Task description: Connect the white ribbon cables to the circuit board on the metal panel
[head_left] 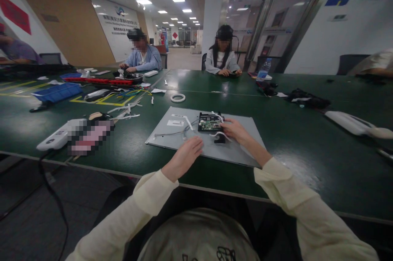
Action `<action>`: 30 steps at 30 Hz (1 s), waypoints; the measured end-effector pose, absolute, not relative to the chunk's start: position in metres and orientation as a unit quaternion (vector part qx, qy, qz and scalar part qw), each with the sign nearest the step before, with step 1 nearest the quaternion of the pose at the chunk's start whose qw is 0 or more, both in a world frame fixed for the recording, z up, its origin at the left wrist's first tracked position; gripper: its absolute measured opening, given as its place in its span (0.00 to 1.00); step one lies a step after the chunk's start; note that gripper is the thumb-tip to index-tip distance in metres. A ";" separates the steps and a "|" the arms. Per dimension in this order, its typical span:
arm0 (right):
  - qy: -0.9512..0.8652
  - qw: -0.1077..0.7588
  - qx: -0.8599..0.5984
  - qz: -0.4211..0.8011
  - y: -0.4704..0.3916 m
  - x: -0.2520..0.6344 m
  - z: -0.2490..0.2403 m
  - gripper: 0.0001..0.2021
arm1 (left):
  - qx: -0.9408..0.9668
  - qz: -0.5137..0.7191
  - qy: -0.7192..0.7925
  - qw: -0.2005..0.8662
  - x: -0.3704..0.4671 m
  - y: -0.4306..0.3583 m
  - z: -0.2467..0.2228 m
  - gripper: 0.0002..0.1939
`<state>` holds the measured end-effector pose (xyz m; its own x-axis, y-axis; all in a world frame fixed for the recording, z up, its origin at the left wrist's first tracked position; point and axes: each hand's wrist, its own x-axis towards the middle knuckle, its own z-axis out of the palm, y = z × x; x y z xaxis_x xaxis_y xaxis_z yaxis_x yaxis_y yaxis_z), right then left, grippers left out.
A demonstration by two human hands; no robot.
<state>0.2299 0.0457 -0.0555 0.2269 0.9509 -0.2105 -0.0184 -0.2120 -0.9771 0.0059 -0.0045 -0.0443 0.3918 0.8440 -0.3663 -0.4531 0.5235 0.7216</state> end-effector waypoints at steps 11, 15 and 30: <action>-0.387 0.487 -0.604 0.499 0.046 0.228 -0.053 0.22 | 0.576 0.425 0.345 0.607 0.007 0.005 -0.027 0.19; -0.378 0.494 -0.609 0.493 0.043 0.225 -0.048 0.21 | 0.657 0.451 0.344 0.497 0.026 0.040 -0.025 0.18; -0.532 0.398 -0.666 0.338 0.042 0.240 -0.059 0.30 | 0.710 0.424 0.345 0.443 0.055 0.084 -0.068 0.12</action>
